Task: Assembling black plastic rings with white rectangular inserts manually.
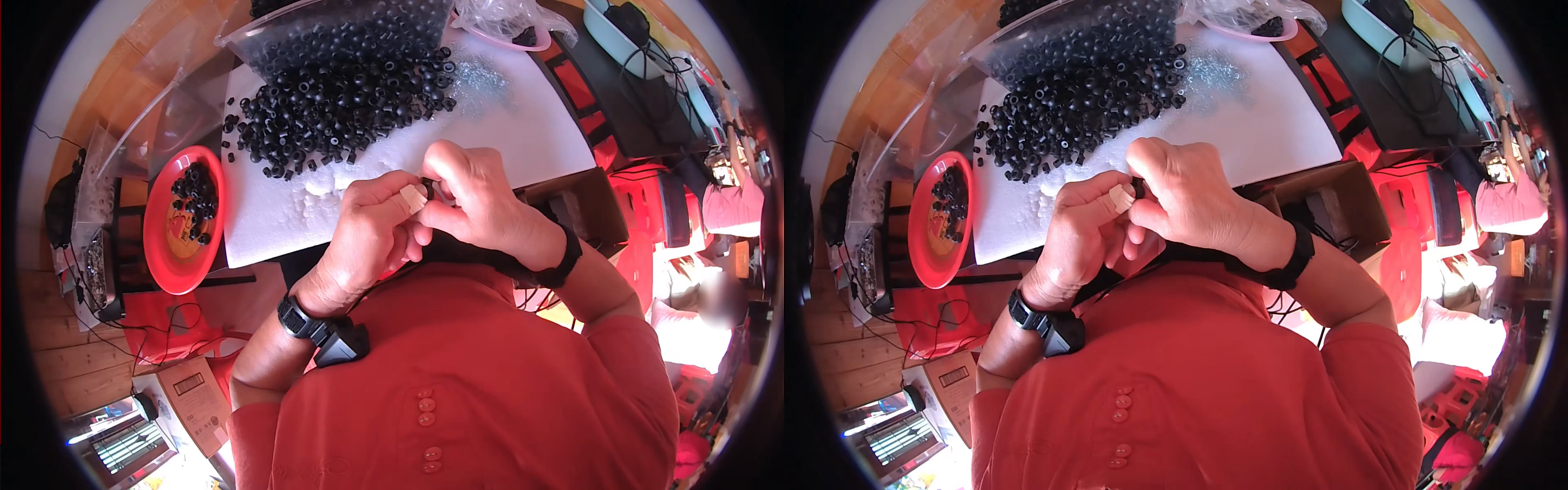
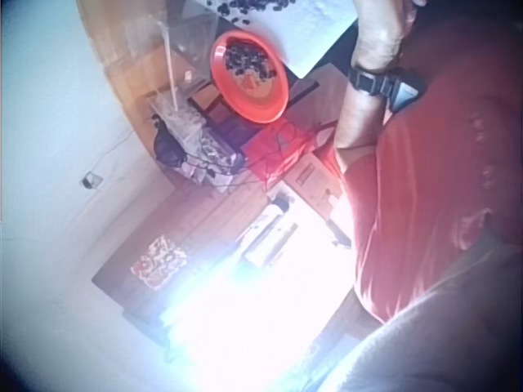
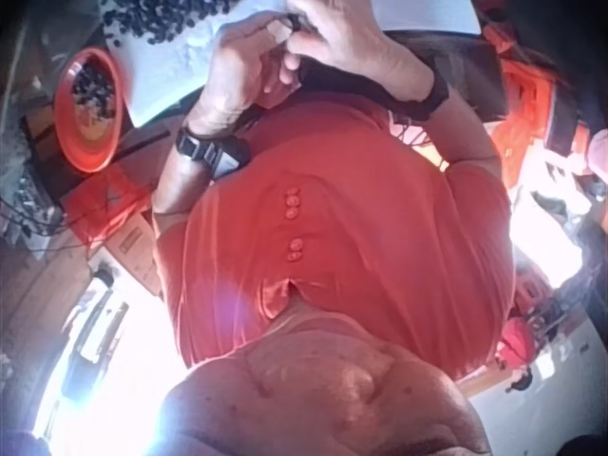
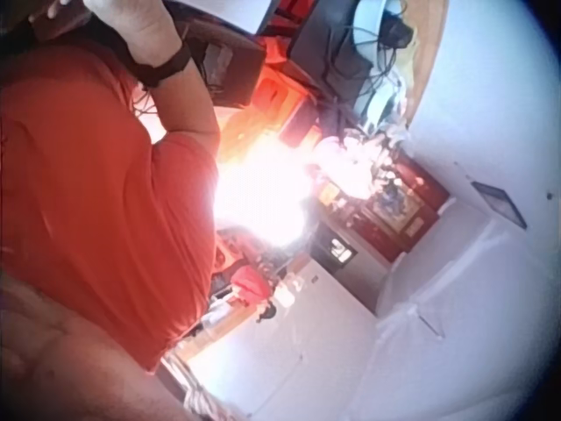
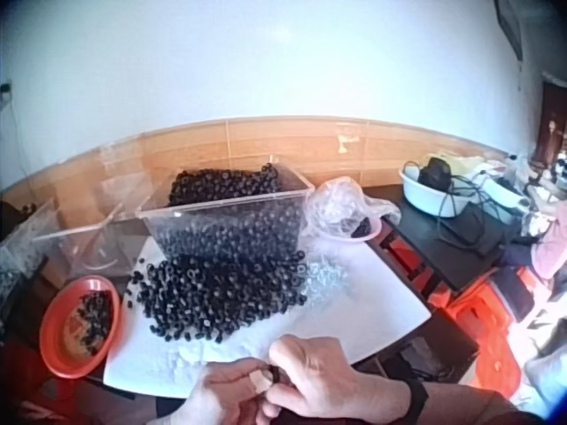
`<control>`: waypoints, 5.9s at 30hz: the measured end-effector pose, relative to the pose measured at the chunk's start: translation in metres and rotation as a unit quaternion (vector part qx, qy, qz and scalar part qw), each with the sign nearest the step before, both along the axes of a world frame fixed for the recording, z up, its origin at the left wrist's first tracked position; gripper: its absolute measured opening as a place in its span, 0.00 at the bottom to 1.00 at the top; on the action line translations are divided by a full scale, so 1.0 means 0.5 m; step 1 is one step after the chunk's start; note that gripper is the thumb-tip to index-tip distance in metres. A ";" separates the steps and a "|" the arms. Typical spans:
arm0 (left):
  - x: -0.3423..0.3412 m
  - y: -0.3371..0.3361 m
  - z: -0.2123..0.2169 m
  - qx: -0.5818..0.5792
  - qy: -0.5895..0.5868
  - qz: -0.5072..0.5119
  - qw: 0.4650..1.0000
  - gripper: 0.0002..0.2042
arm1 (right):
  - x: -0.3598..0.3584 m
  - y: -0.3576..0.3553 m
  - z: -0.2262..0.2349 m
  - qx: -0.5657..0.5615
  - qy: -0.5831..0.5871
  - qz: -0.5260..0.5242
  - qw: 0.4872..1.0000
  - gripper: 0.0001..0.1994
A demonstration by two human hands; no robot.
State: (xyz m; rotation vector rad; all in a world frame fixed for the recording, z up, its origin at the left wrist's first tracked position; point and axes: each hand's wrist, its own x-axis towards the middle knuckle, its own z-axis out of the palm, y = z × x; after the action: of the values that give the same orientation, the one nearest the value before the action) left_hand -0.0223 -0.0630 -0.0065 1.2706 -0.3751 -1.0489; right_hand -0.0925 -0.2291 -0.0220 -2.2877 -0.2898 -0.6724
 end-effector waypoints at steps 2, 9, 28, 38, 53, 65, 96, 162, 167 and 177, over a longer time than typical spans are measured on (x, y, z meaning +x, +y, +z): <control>0.001 0.004 0.006 0.002 0.003 -0.006 1.000 0.13 | -0.003 0.004 -0.003 -0.011 -0.025 0.001 1.000 0.15; -0.005 0.017 0.019 0.003 0.003 -0.020 1.000 0.14 | -0.032 0.023 -0.006 0.212 0.051 0.037 0.975 0.14; 0.004 0.015 -0.028 -0.094 -0.047 0.161 0.981 0.11 | 0.001 0.018 -0.016 -0.007 -0.185 -0.023 0.982 0.14; 0.008 -0.014 -0.030 -0.093 -0.041 0.159 0.982 0.11 | 0.021 0.016 -0.046 0.133 -0.122 -0.063 0.982 0.08; 0.022 -0.005 -0.046 -0.141 0.011 0.184 0.973 0.10 | 0.055 0.031 -0.042 0.115 -0.132 -0.052 0.983 0.07; 0.014 -0.022 -0.038 -0.169 0.093 0.160 0.968 0.12 | 0.029 -0.004 -0.007 0.046 -0.107 -0.017 0.993 0.09; -0.016 -0.037 -0.032 -0.123 0.036 0.230 0.965 0.10 | 0.022 0.015 -0.017 -0.069 -0.131 -0.075 0.986 0.14; -0.001 -0.014 -0.027 -0.051 -0.039 0.105 0.992 0.13 | 0.036 0.001 -0.006 -0.112 -0.122 -0.050 0.985 0.16; 0.008 -0.005 -0.021 -0.065 -0.006 0.080 0.995 0.12 | 0.028 0.032 -0.034 0.020 -0.151 -0.064 0.986 0.13; 0.007 -0.011 -0.029 -0.131 -0.056 0.136 0.980 0.09 | 0.022 0.021 -0.017 -0.080 -0.210 -0.088 0.970 0.14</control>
State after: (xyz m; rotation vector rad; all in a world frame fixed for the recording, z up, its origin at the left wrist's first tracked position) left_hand -0.0190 -0.0684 -0.0212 1.1099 -0.3985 -0.6730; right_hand -0.0817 -0.2184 -0.0303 -2.3237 -0.3513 -1.2713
